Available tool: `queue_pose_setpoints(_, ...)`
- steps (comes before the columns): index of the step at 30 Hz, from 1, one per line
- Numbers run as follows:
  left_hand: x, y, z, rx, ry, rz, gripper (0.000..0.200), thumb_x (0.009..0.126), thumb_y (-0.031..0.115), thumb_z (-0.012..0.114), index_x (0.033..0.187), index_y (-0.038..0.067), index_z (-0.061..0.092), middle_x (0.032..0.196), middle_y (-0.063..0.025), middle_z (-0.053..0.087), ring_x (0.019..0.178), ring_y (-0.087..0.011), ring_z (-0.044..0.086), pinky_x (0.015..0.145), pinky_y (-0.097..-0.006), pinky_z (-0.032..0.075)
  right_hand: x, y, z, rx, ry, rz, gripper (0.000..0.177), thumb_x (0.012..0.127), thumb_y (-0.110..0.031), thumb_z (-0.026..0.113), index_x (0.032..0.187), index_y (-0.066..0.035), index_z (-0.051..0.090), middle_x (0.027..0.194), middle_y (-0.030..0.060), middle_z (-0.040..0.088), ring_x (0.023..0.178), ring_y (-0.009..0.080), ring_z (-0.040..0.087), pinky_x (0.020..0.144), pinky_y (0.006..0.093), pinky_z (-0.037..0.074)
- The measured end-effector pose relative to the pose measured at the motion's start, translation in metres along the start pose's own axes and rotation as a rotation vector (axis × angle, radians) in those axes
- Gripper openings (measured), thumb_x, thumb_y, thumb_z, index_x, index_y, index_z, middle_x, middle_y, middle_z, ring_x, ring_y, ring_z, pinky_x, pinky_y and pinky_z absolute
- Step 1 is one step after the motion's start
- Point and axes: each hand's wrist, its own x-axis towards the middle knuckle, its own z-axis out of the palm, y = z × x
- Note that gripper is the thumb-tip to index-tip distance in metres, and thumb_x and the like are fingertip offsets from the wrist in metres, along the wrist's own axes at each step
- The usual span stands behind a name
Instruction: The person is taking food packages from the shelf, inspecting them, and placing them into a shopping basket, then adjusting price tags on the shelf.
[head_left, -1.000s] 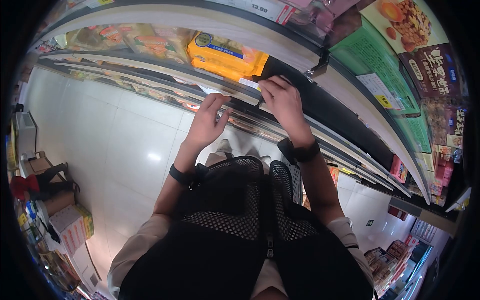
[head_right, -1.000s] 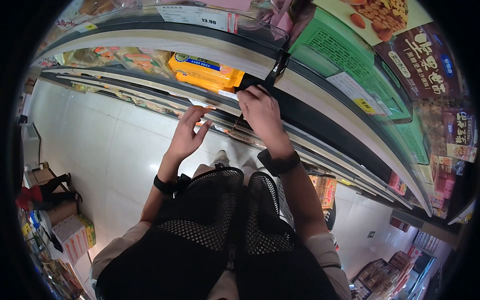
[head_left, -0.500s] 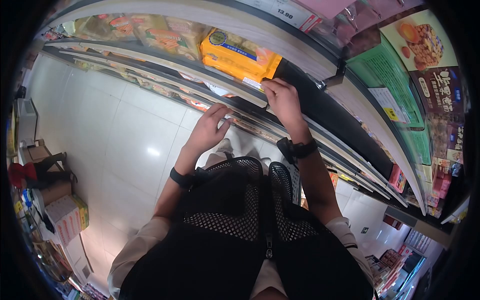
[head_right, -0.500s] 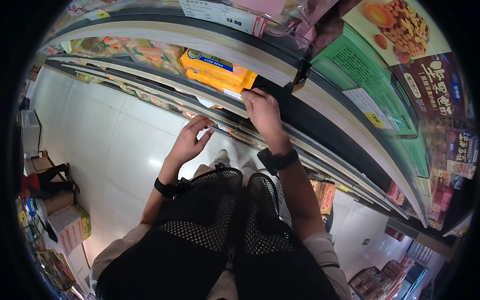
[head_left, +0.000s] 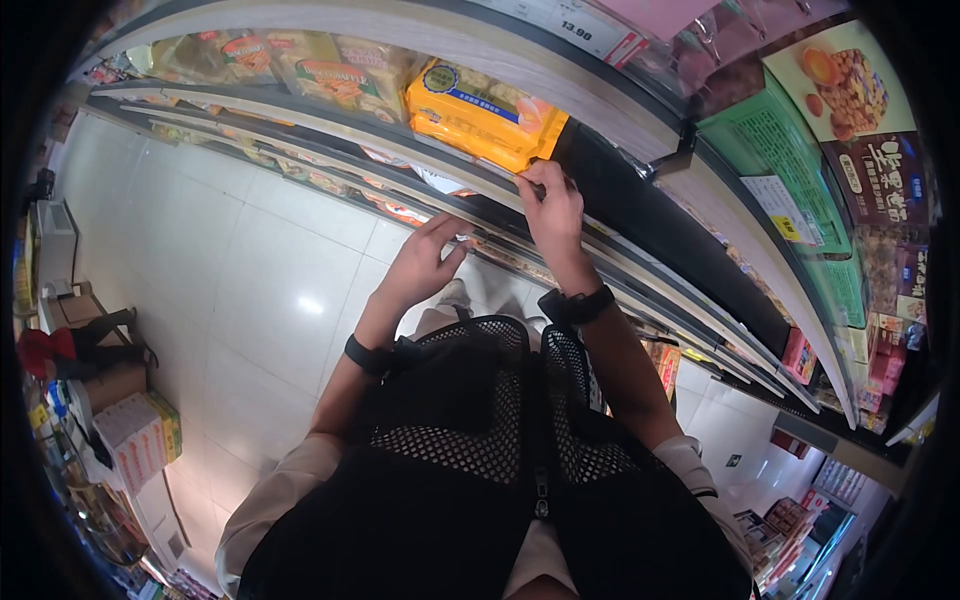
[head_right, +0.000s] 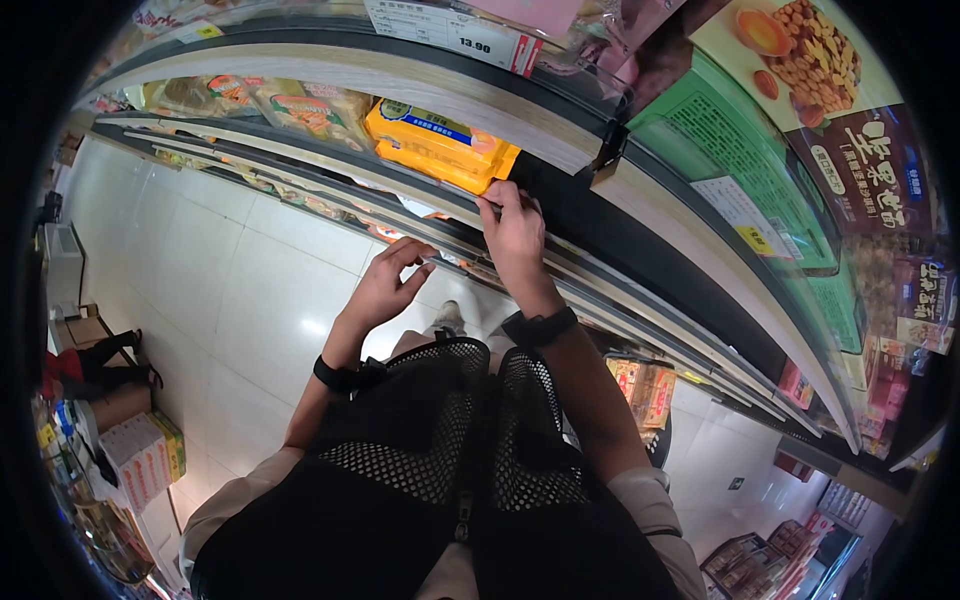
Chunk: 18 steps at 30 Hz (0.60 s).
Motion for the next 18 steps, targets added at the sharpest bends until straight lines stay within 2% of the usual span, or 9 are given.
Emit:
queue_pose_setpoints(2, 0.000, -0.002, 0.000, -0.007, -0.001, -0.001, 0.021, 0.090, 0.013, 0.062, 0.105, -0.001, 0.062, 0.100, -0.0138, 0.062, 0.094, -0.0303, 0.062, 0.079, -0.0358, 0.052, -0.002, 0.000, 0.000, 0.034, -0.001, 0.050, 0.016, 0.080, -0.011, 0.070, 0.088, -0.007, 0.057, 0.077, 0.0057, 0.065, 0.078, 0.0274, 0.061, 0.073, 0.0413, 0.046)
queue_pose_setpoints(5, 0.000, -0.003, -0.001, -0.007, -0.003, -0.006, 0.020, 0.090, 0.013, 0.062, 0.105, -0.001, 0.062, 0.097, -0.0135, 0.062, 0.091, -0.0288, 0.063, 0.078, -0.0349, 0.052, -0.003, -0.001, -0.006, -0.131, -0.038, -0.038, 0.013, 0.078, -0.009, 0.070, 0.088, -0.006, 0.061, 0.081, 0.0053, 0.065, 0.083, 0.0261, 0.060, 0.074, 0.0409, 0.045)
queue_pose_setpoints(7, -0.001, -0.004, -0.003, -0.014, 0.002, 0.009, 0.020, 0.090, 0.012, 0.062, 0.106, 0.000, 0.062, 0.094, -0.0127, 0.063, 0.086, -0.0265, 0.064, 0.071, -0.0331, 0.052, -0.001, -0.008, -0.013, -0.207, 0.049, -0.209, 0.013, 0.076, -0.008, 0.070, 0.088, -0.005, 0.065, 0.089, 0.0063, 0.064, 0.085, 0.0267, 0.059, 0.074, 0.0406, 0.045)
queue_pose_setpoints(10, 0.000, -0.001, -0.006, -0.013, -0.011, -0.015, 0.020, 0.090, 0.012, 0.062, 0.106, 0.000, 0.062, 0.091, -0.0122, 0.063, 0.081, -0.0248, 0.064, 0.065, -0.0318, 0.052, -0.006, -0.008, -0.009, -0.203, -0.031, -0.190, 0.015, 0.074, -0.007, 0.069, 0.088, -0.004, 0.068, 0.097, 0.0074, 0.062, 0.088, 0.0269, 0.058, 0.074, 0.0406, 0.045)
queue_pose_setpoints(13, -0.001, -0.005, -0.004, -0.039, -0.020, -0.015, 0.020, 0.090, 0.012, 0.062, 0.106, 0.000, 0.062, 0.090, -0.0121, 0.063, 0.079, -0.0239, 0.064, 0.061, -0.0315, 0.051, -0.008, -0.006, -0.004, -0.207, -0.010, -0.173, 0.018, 0.073, -0.005, 0.068, 0.091, -0.003, 0.068, 0.097, 0.0075, 0.060, 0.088, 0.0271, 0.058, 0.075, 0.0401, 0.045)
queue_pose_setpoints(17, 0.003, -0.005, 0.000, -0.062, -0.040, 0.004, 0.019, 0.089, 0.009, 0.063, 0.106, 0.000, 0.062, 0.088, -0.0119, 0.064, 0.079, -0.0235, 0.064, 0.062, -0.0316, 0.052, -0.006, -0.006, -0.017, -0.139, -0.078, -0.135, 0.022, 0.074, -0.004, 0.067, 0.097, -0.002, 0.066, 0.100, 0.0087, 0.061, 0.092, 0.0281, 0.058, 0.081, 0.0414, 0.046)
queue_pose_setpoints(18, 0.005, -0.004, 0.002, -0.078, -0.061, 0.000, 0.018, 0.088, 0.007, 0.063, 0.104, 0.000, 0.062, 0.089, -0.0131, 0.064, 0.081, -0.0261, 0.065, 0.067, -0.0332, 0.053, -0.005, -0.009, -0.025, -0.094, -0.110, -0.113, 0.024, 0.075, -0.003, 0.065, 0.099, -0.001, 0.065, 0.102, 0.0098, 0.062, 0.093, 0.0289, 0.059, 0.083, 0.0414, 0.046)
